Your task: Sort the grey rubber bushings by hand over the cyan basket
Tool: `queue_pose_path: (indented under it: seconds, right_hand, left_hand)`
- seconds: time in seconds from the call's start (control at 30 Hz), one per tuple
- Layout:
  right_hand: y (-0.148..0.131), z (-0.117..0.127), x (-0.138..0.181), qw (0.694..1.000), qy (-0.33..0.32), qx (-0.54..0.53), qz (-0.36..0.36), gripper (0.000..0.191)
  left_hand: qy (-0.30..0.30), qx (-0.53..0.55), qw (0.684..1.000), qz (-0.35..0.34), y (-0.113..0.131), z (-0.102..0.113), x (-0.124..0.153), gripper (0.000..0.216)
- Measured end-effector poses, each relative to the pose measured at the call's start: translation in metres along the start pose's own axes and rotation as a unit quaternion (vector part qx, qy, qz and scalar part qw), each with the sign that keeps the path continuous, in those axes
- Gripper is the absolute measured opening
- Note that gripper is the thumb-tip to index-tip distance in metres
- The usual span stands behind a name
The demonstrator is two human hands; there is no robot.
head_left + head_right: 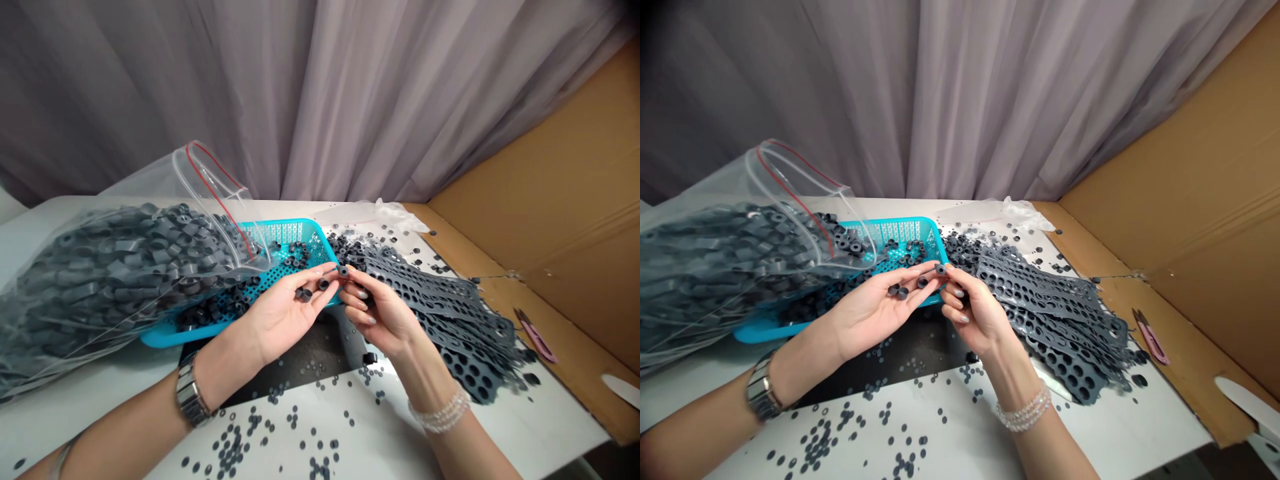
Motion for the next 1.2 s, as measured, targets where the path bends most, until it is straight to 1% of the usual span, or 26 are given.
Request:
queue_pose_path:
  seconds: [0.13,0.33,0.47,0.57,0.63,0.7,0.77,0.8,0.83,0.87,0.97,1.03,1.13,1.17,1.2]
  right_hand:
    - [0.000,-0.002,0.000,1.000,-0.010,-0.013,-0.001,0.013]
    - [-0.003,0.004,0.001,0.999,0.021,0.031,0.020,0.013]
    - [-0.004,0.001,0.001,0.998,0.004,0.055,0.028,0.015]
    - [-0.010,-0.001,0.003,0.993,-0.002,0.097,0.065,0.015]
    - [-0.019,-0.002,0.007,0.980,0.017,0.159,0.119,0.016]
    - [-0.027,-0.004,0.013,0.951,0.048,0.249,0.176,0.020]
    - [-0.029,-0.008,0.017,0.921,0.063,0.327,0.202,0.023]
    - [-0.027,-0.010,0.018,0.914,0.063,0.346,0.202,0.024]
    - [-0.026,-0.011,0.018,0.916,0.058,0.345,0.198,0.024]
    - [-0.024,-0.011,0.017,0.925,0.051,0.325,0.190,0.024]
    - [-0.025,-0.014,0.017,0.963,0.026,0.210,0.167,0.022]
    - [-0.029,-0.021,0.021,0.976,0.009,0.157,0.153,0.020]
    - [-0.031,-0.035,0.041,0.976,-0.022,0.155,0.148,0.028]
    - [-0.030,-0.038,0.052,0.972,-0.033,0.172,0.156,0.023]
    - [-0.031,-0.035,0.065,0.960,-0.026,0.208,0.185,0.017]
  left_hand:
    - [-0.009,-0.002,1.000,-0.002,0.002,-0.003,0.002,0.029]
    - [0.004,-0.014,1.000,-0.007,0.004,-0.001,0.002,0.031]
    - [0.004,-0.026,1.000,-0.003,0.003,-0.002,0.004,0.025]
    - [-0.016,-0.042,0.999,0.006,0.001,-0.005,0.004,0.017]
    - [-0.035,-0.060,0.997,0.019,-0.003,-0.008,0.005,0.012]
    - [-0.056,-0.080,0.995,0.025,-0.006,-0.010,0.005,0.011]
    - [-0.075,-0.099,0.992,0.017,-0.008,-0.012,0.004,0.012]
    - [-0.082,-0.105,0.991,0.010,-0.007,-0.012,0.003,0.012]
    - [-0.086,-0.107,0.991,0.004,-0.006,-0.012,0.002,0.013]
    - [-0.085,-0.106,0.991,0.000,-0.005,-0.012,0.002,0.013]
    - [-0.068,-0.098,0.993,-0.005,0.000,-0.010,0.000,0.013]
    - [-0.054,-0.091,0.994,-0.006,0.005,-0.010,0.001,0.012]
    - [-0.051,-0.074,0.996,-0.008,0.010,-0.011,0.001,0.011]
    - [-0.056,-0.067,0.996,-0.013,0.011,-0.011,0.001,0.011]
    - [-0.060,-0.060,0.996,-0.014,0.012,-0.011,0.001,0.012]
Point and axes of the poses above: each hand's wrist, its own x-axis away from the middle knuckle, its own z-axis out of the back of the hand, y = z × x, the point moved 10 cm from there along -x, towards the middle knuckle, and after that the axes turned 1 degree about -x, right-handed, at the moved point
